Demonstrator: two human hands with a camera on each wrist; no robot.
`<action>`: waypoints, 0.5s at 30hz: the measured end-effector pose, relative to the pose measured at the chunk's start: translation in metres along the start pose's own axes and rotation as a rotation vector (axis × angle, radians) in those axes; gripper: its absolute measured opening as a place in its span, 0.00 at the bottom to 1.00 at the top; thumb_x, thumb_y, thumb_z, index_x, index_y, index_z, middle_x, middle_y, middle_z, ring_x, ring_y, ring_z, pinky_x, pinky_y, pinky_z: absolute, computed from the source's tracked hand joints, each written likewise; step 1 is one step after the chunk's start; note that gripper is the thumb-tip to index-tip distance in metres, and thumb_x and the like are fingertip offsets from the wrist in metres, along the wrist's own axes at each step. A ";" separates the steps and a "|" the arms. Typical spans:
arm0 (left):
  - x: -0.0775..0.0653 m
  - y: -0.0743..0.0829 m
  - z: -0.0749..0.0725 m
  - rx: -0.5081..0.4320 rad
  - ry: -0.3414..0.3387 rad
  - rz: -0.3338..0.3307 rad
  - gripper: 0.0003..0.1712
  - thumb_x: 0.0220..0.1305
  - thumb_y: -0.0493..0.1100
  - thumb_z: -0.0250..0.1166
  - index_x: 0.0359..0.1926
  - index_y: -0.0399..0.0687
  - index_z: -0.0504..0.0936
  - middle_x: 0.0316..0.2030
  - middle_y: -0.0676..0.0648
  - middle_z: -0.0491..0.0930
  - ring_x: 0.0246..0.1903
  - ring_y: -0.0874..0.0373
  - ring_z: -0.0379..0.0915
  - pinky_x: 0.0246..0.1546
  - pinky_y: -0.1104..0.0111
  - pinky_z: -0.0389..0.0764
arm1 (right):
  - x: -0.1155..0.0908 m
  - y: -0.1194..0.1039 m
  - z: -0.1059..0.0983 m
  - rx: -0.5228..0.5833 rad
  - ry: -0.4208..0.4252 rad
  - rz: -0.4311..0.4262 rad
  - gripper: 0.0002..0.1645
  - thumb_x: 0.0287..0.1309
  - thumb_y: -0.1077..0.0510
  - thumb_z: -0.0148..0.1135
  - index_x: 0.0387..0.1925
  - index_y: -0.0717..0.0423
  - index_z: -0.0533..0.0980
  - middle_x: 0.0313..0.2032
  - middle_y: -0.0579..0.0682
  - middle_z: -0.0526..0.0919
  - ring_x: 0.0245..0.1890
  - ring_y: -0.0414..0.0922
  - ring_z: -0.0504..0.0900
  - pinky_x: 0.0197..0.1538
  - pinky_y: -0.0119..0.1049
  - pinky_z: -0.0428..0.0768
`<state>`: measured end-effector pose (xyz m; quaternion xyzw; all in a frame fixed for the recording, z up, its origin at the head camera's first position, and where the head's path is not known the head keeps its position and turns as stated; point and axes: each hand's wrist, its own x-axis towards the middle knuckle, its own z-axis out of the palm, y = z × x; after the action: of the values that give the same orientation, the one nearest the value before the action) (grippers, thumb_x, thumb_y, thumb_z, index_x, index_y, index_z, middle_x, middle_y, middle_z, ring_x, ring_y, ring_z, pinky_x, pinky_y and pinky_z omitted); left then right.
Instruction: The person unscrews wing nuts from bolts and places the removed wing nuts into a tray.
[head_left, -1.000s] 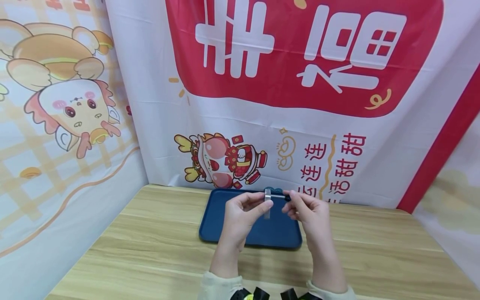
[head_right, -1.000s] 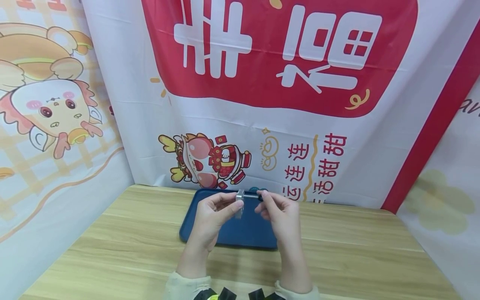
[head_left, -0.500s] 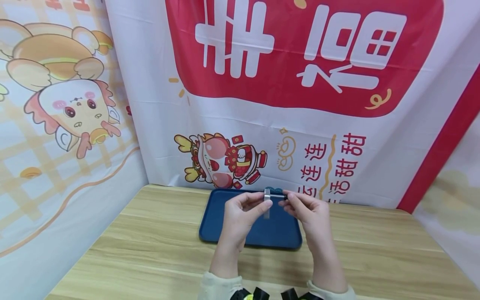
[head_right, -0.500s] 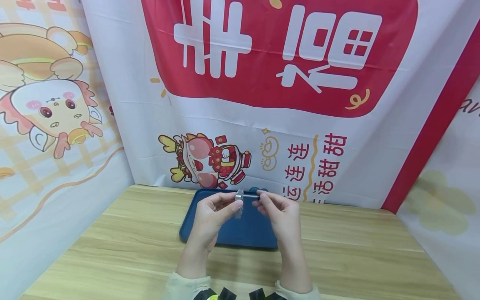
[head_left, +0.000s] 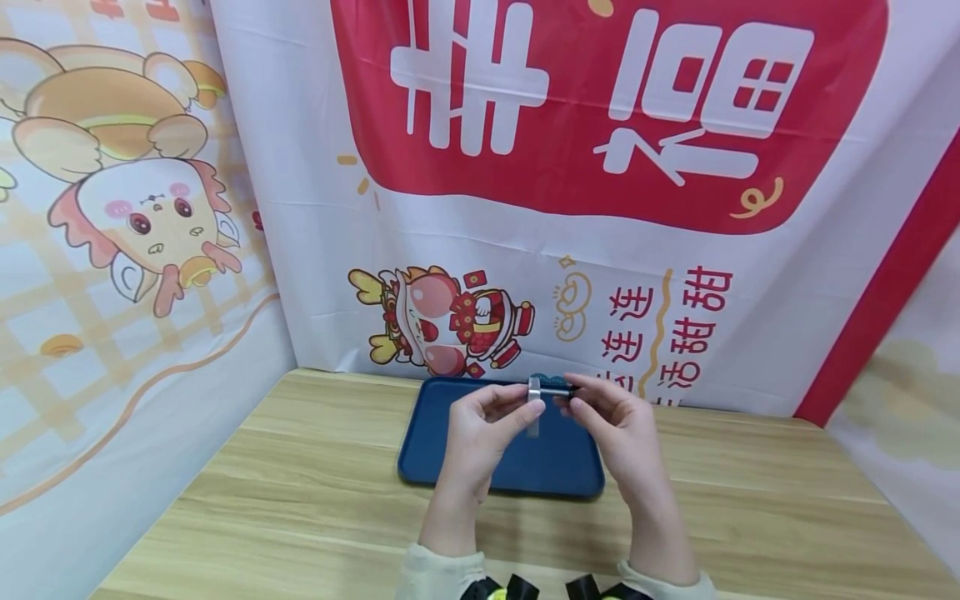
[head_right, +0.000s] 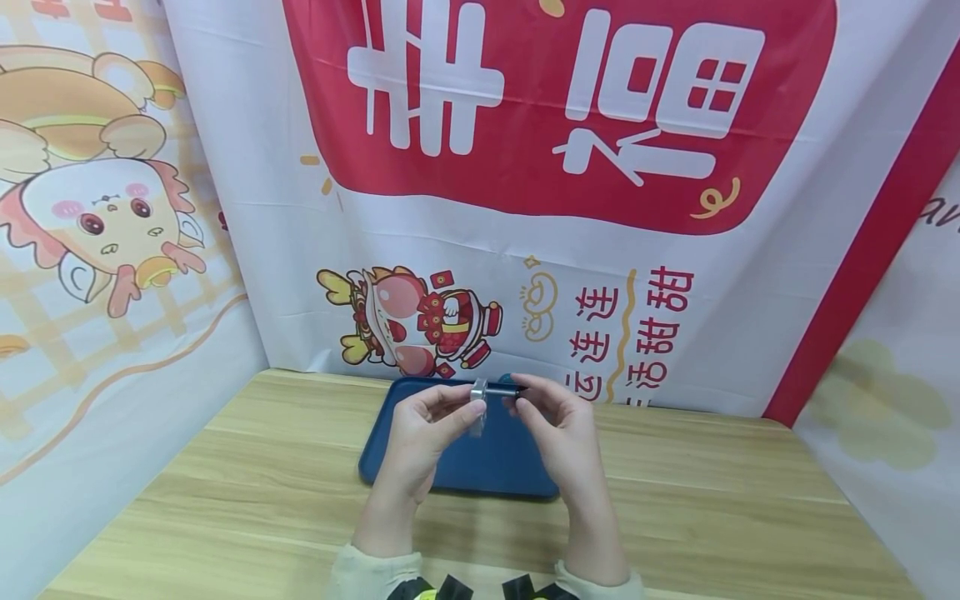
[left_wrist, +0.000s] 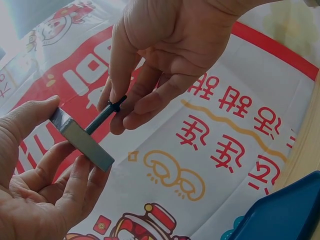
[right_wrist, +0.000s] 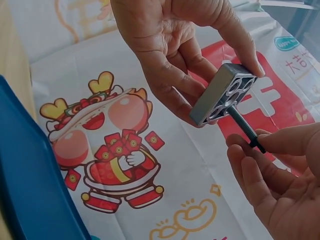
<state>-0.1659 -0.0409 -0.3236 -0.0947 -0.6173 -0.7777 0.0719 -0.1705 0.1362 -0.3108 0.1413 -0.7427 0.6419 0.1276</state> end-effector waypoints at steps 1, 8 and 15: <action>0.000 0.000 0.000 0.000 -0.001 0.002 0.20 0.59 0.41 0.73 0.51 0.34 0.84 0.46 0.40 0.85 0.42 0.58 0.83 0.48 0.70 0.83 | 0.000 0.000 0.000 -0.008 0.000 -0.008 0.17 0.67 0.67 0.58 0.56 0.65 0.78 0.41 0.55 0.87 0.40 0.38 0.86 0.50 0.27 0.82; 0.000 0.000 0.000 -0.003 -0.002 -0.004 0.21 0.59 0.40 0.73 0.51 0.34 0.84 0.46 0.39 0.85 0.42 0.58 0.83 0.48 0.70 0.83 | 0.002 0.001 0.002 -0.034 0.001 -0.033 0.19 0.66 0.73 0.55 0.56 0.64 0.79 0.44 0.64 0.85 0.41 0.37 0.86 0.49 0.26 0.82; 0.000 -0.001 0.001 0.004 -0.007 -0.015 0.21 0.59 0.41 0.73 0.51 0.35 0.83 0.47 0.39 0.85 0.42 0.58 0.83 0.49 0.70 0.83 | 0.000 0.000 0.001 -0.053 0.006 -0.004 0.21 0.67 0.71 0.55 0.59 0.60 0.77 0.55 0.58 0.82 0.54 0.35 0.78 0.54 0.22 0.77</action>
<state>-0.1660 -0.0401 -0.3239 -0.0928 -0.6197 -0.7767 0.0643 -0.1708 0.1353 -0.3110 0.1375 -0.7589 0.6221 0.1350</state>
